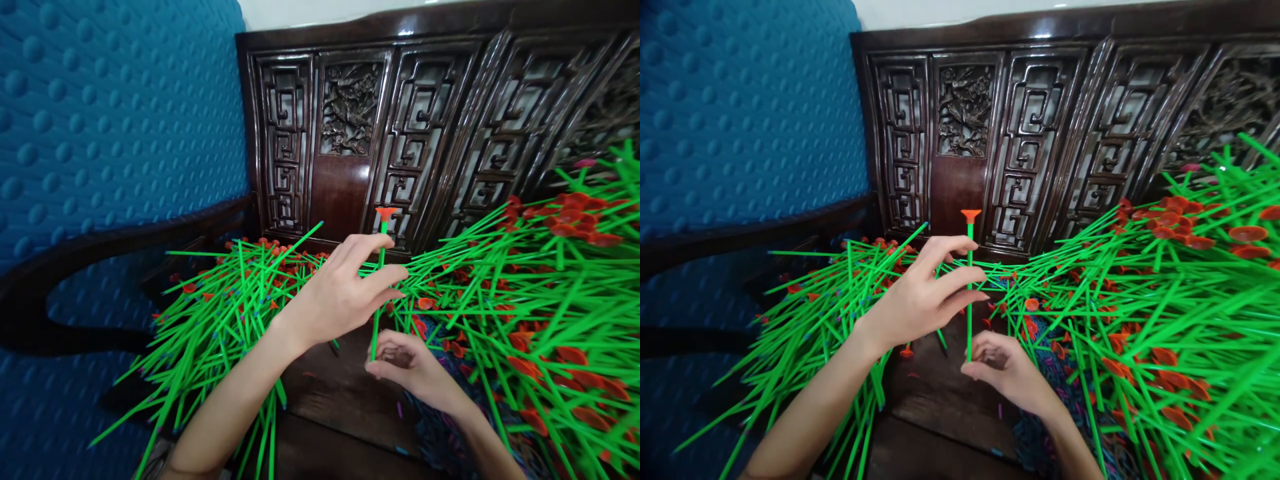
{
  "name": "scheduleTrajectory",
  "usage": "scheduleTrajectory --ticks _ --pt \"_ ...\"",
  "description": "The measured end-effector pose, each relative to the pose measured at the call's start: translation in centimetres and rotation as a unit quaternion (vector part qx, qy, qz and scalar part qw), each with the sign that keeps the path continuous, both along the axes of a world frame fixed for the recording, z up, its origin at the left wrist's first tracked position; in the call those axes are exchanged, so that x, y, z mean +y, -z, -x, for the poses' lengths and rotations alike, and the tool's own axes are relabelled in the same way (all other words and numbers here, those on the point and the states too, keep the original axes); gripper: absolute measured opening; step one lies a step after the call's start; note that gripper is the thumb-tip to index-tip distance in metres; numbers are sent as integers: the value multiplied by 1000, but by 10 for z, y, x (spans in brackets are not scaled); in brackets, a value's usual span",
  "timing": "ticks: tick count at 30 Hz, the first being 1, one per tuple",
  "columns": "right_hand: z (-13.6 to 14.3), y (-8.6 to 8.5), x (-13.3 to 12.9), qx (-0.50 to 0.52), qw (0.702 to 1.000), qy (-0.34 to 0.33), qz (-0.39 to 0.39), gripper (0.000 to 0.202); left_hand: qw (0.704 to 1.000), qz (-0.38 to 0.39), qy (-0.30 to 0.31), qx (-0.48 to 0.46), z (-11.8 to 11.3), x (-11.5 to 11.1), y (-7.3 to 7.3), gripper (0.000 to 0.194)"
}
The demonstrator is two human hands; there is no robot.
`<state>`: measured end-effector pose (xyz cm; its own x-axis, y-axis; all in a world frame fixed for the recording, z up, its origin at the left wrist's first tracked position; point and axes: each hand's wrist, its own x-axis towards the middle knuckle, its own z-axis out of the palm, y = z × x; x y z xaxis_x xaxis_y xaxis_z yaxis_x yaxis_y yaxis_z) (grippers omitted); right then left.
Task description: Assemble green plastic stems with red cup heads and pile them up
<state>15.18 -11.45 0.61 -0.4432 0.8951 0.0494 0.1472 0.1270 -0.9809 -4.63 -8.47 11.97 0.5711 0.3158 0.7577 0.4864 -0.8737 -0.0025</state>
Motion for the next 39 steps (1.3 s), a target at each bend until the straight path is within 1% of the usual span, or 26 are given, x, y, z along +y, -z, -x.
scheduleTrajectory --ticks 2,5,7,9,11,13,15,18,20,23,27,31,35,39 --pt "1 4 1 -25 1000 0 -18 35 999 32 24 -21 -1 -1 0 13" --pt "2 13 2 -80 995 5 -57 30 997 58 27 -41 -2 -1 0 11" --pt "3 18 4 -119 988 12 -94 27 995 73 33 -54 -2 -2 0 18" --pt "3 23 5 -146 981 17 -125 25 994 91 47 -44 0 -3 -1 24" --pt "4 28 6 -158 976 26 -146 24 994 96 51 -15 1 -4 -2 24" --pt "3 31 7 -163 975 26 -152 26 994 101 49 3 3 -5 -2 21" --pt "3 33 8 -169 975 16 -145 26 993 113 46 -3 4 -6 -2 20" --pt "3 36 10 -193 968 15 -161 24 991 130 38 -21 4 -6 -2 29" --pt "3 40 12 -214 960 22 -180 22 989 143 32 -16 5 -6 -2 33" --pt "2 46 14 -233 955 19 -185 18 987 160 26 0 5 -4 -1 36" --pt "0 52 16 -248 949 17 -194 20 991 133 11 1 5 -1 2 32" --pt "1 52 16 -277 939 31 -203 23 992 117 36 3 6 -1 0 24" --pt "2 52 16 -281 937 33 -206 21 997 78 28 -5 6 -4 -3 21" --pt "2 55 16 -288 932 37 -217 23 994 79 77 4 6 -4 -1 20"
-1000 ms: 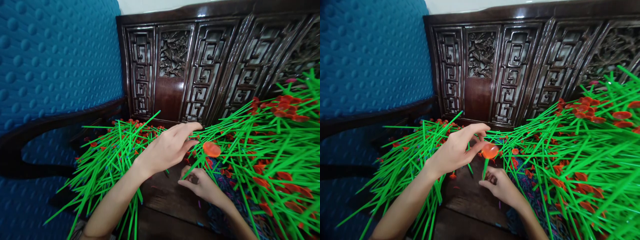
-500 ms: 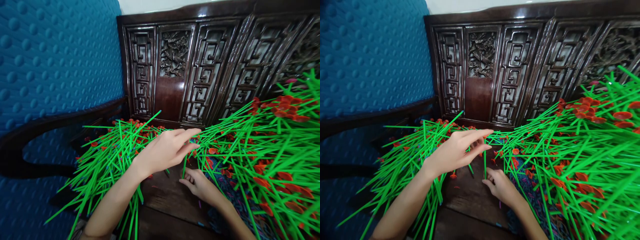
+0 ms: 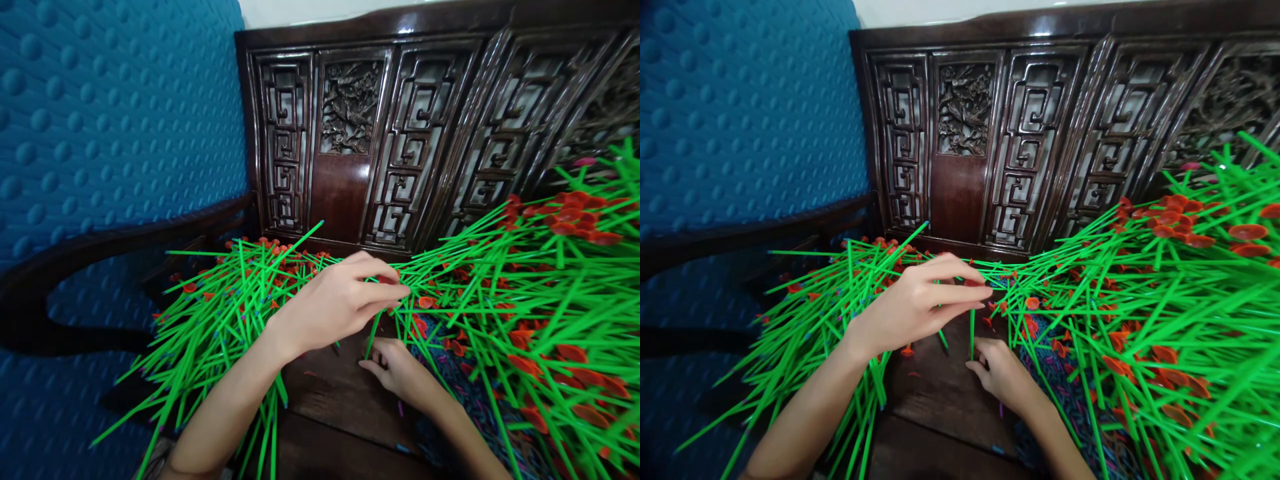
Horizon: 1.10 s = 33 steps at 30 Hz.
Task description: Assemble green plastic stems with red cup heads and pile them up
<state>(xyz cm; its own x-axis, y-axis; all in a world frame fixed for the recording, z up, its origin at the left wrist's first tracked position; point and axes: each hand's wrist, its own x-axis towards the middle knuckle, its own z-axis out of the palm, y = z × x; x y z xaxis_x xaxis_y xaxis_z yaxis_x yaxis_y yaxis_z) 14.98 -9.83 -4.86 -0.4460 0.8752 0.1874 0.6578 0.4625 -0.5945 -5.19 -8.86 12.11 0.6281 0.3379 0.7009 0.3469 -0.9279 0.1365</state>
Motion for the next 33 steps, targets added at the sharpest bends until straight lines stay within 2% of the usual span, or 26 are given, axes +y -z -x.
scheduleTrajectory --ticks 7,13,20,24,28,33 --pt "-1 0 -2 -2 1000 -9 -26 21 1000 -29 -10 -1 0 3 3 21" --pt "2 -4 -2 28 999 -15 -37 17 1000 -13 -1 12 -4 -4 2 21" --pt "3 8 0 27 995 -10 -99 6 1000 -4 -8 5 -3 1 6 22" --pt "4 3 2 25 991 -12 -127 11 1000 -7 16 -2 -5 1 6 21" --pt "5 -3 1 19 995 -11 -98 15 999 -34 42 0 -8 -3 5 20" --pt "1 9 2 8 994 7 -111 12 999 4 31 -35 -7 1 7 18"
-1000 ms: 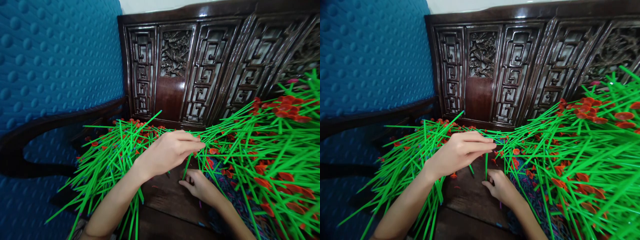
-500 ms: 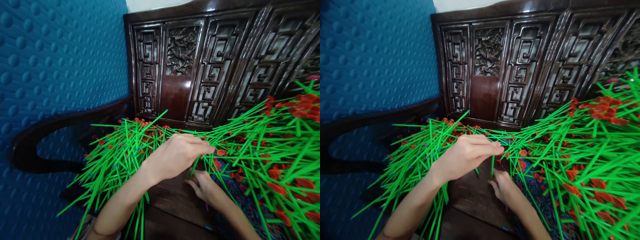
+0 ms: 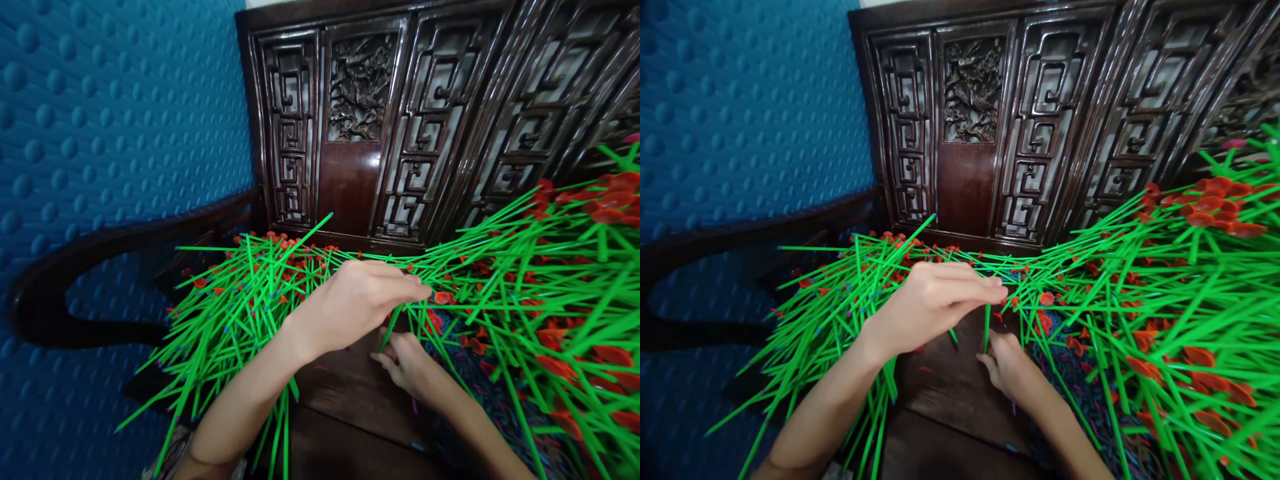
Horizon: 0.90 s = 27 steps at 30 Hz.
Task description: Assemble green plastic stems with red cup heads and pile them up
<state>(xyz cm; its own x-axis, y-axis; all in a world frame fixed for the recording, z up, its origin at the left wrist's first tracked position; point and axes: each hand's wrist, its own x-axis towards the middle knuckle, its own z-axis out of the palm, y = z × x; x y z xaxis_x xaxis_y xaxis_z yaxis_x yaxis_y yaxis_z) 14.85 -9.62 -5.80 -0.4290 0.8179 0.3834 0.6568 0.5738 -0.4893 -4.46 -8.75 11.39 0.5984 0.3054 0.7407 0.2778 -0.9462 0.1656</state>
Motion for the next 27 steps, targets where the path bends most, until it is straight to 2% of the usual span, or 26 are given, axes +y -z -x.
scheduleTrajectory --ticks 3,6,7,11,14,17,23,27 --pt "-2 9 4 -14 999 16 38 11 1000 2 -20 1 1 3 1 19" --pt "-3 7 5 4 997 1 71 4 1000 4 -20 -1 2 5 1 19" --pt "-3 4 4 13 996 -13 83 2 1000 2 -15 -7 2 6 1 18" --pt "-5 -17 -1 54 991 -44 116 20 1000 -11 -9 -18 1 7 1 19" --pt "-5 -31 -3 69 993 -34 86 30 1000 -1 -20 -4 1 6 1 22" --pt "-5 -37 -4 71 994 -42 72 35 1000 9 -22 -2 1 4 1 21" --pt "-6 -28 -1 74 988 -47 125 32 1000 20 -7 10 2 5 1 19" --pt "-6 -19 1 41 988 -57 141 27 998 1 -27 48 2 7 2 22"
